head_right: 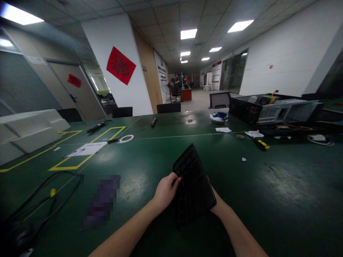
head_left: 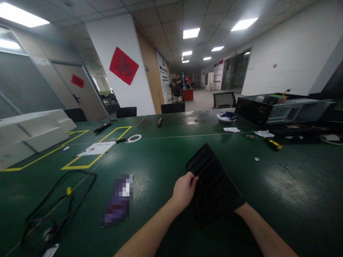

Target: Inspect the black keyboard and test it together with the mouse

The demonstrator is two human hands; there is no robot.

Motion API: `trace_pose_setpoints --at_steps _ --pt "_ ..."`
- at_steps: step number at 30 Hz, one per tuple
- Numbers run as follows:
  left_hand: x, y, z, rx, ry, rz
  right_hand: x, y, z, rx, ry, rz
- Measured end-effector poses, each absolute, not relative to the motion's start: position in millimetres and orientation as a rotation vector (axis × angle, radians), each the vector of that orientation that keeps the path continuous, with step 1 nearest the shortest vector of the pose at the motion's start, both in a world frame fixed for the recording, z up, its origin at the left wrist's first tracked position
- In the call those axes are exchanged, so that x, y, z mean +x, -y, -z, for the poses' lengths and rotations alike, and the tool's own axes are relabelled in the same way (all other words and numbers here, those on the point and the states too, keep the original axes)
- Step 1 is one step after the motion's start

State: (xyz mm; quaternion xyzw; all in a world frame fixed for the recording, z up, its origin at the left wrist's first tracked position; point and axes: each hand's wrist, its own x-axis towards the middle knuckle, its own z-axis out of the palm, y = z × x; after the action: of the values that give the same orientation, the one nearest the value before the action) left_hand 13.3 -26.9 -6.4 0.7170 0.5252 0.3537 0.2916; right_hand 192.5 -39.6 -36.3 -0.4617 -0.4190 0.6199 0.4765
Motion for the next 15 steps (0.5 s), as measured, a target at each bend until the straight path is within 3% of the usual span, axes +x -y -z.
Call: trace_pose_setpoints --at_steps 15 --pt "7.0 26.1 -1.8 2.006 -1.232 -0.914 192.9 39.8 41.7 -1.106 1.089 -1.527"
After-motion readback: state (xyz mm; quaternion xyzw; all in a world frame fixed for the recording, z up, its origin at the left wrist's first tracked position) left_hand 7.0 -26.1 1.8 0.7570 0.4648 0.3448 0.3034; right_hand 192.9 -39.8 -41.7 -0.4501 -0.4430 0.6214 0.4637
